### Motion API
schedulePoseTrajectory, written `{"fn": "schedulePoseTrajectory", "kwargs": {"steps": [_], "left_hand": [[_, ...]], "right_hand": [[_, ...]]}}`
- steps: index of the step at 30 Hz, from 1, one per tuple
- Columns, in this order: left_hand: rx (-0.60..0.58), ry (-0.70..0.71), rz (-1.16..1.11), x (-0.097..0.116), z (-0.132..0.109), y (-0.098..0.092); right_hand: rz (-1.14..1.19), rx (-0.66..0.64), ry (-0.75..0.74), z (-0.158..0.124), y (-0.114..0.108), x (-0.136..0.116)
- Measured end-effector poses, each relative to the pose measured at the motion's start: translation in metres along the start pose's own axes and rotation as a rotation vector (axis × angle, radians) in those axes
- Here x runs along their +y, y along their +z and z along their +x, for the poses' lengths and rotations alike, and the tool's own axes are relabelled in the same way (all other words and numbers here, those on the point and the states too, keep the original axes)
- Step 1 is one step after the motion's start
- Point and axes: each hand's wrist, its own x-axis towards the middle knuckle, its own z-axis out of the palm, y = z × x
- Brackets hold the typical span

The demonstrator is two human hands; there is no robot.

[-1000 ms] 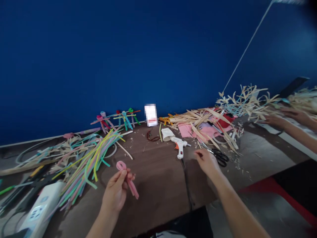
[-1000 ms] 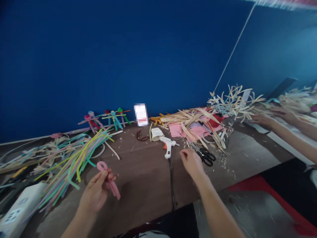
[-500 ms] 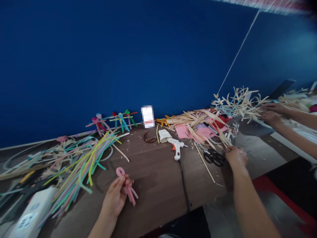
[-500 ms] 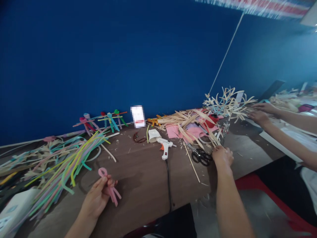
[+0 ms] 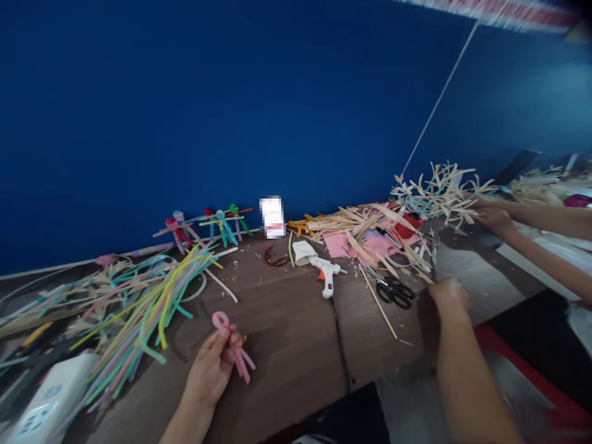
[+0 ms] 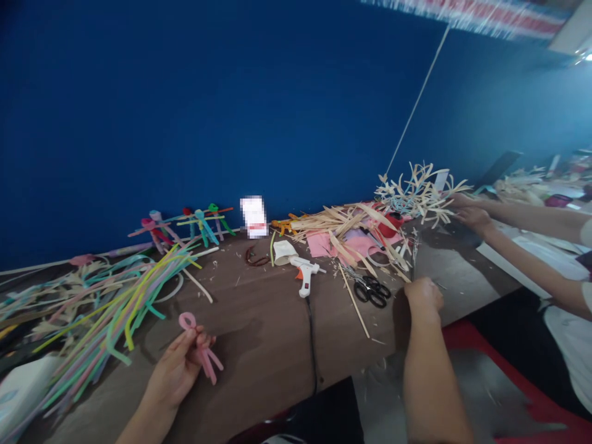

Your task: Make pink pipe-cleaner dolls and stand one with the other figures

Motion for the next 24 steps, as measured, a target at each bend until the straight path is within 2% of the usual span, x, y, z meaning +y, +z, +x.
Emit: {"fn": "schedulePoseTrajectory", "kwargs": {"steps": [4, 13, 21, 24], "left_hand": [[0.014, 0.002, -0.006, 0.001, 0.0, 0.001], [0.038, -0.015, -0.014, 0.003, -0.002, 0.004], [0.034, -0.021, -0.027, 0.003, 0.0, 0.0], [0.053, -0.031, -0.024, 0.004, 0.001, 0.001]], "right_hand": [[0.028, 0.041, -0.014, 0.0, -0.003, 0.002], [0.154, 0.207, -0.077, -0.021, -0.002, 0.002], [0.218, 0.21, -0.072, -0.012, 0.003, 0.009], [0.188, 0.172, -0.066, -0.004, 0.0, 0.016]]}}
